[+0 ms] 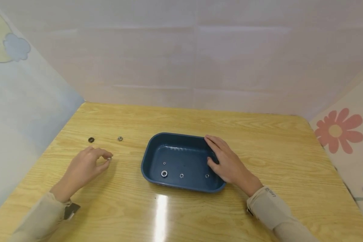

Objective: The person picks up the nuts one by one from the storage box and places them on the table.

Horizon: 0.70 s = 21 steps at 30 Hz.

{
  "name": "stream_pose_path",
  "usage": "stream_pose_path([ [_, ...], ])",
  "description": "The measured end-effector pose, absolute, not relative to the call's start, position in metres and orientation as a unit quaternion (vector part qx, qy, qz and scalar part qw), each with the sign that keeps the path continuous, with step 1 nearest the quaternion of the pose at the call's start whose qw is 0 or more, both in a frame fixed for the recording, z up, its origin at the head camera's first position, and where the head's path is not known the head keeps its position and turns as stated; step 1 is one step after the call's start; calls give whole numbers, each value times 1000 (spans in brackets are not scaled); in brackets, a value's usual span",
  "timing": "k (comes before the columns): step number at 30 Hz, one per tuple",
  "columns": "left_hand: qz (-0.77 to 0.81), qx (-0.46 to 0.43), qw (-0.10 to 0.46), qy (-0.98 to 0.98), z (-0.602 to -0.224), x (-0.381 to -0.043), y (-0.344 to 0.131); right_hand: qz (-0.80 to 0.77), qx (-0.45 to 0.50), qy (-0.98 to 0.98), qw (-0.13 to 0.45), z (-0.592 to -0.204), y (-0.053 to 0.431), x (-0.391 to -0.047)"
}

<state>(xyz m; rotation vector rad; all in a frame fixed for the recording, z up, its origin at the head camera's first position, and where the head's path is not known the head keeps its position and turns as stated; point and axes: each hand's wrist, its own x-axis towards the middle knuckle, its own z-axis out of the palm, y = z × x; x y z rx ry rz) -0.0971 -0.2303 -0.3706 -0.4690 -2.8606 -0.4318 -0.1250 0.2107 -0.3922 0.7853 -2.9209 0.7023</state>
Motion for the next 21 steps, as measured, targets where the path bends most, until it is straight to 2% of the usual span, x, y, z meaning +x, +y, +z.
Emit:
stream_pose_path([
  [21,-137,-103,32,-985,-375,-82,-260,229,256,-939,20,-392,210,-126],
])
